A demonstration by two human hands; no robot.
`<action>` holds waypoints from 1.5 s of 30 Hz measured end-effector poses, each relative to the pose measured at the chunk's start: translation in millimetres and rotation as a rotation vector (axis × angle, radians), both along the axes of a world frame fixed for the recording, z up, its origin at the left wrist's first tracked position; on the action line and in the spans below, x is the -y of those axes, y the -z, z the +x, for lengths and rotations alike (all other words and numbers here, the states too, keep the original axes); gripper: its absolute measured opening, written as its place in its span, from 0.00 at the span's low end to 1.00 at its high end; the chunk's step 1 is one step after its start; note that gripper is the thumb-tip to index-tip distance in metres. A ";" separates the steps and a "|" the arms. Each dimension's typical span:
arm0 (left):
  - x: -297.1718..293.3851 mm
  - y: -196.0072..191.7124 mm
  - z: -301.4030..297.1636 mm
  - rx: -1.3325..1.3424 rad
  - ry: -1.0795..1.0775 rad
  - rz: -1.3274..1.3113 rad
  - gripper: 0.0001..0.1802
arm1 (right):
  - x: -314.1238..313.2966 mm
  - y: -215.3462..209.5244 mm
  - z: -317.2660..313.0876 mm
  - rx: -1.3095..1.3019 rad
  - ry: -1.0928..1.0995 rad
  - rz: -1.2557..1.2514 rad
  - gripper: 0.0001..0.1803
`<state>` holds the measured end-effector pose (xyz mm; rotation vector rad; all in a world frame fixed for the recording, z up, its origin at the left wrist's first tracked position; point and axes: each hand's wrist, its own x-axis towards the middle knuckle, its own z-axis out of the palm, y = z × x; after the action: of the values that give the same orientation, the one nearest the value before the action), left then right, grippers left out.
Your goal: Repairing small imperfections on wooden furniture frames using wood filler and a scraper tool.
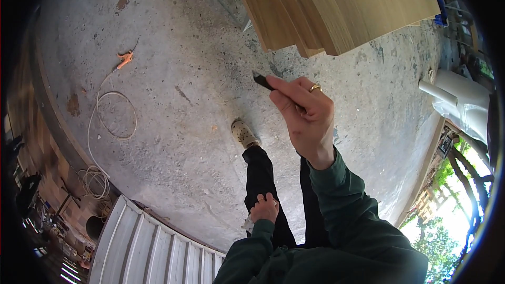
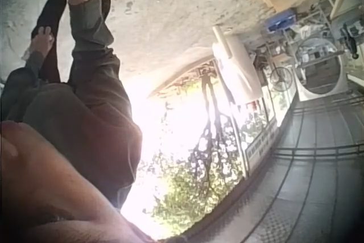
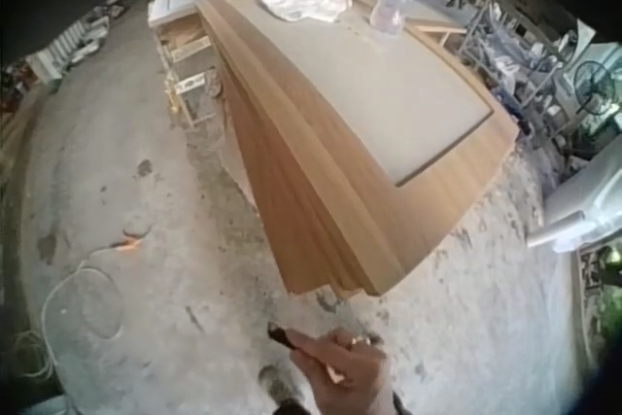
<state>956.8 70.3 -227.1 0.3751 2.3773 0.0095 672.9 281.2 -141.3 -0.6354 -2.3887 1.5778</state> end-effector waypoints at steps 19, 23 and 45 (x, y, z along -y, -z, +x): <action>-2.5 0.0 3.6 -0.008 0.033 -0.005 0.12 | -17.4 11.1 36.4 -0.128 0.204 -0.321 0.15; -4.2 0.0 4.2 -0.002 0.036 -0.013 0.12 | -16.9 28.4 29.5 -0.266 0.219 -0.209 0.16; 0.0 -0.3 4.6 -0.026 0.038 -0.002 0.12 | -16.9 52.0 28.8 -0.313 0.270 0.210 0.20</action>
<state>961.4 70.3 -226.8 0.4213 2.3949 -0.0154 701.7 298.1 -193.3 -0.5887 -2.0989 1.1976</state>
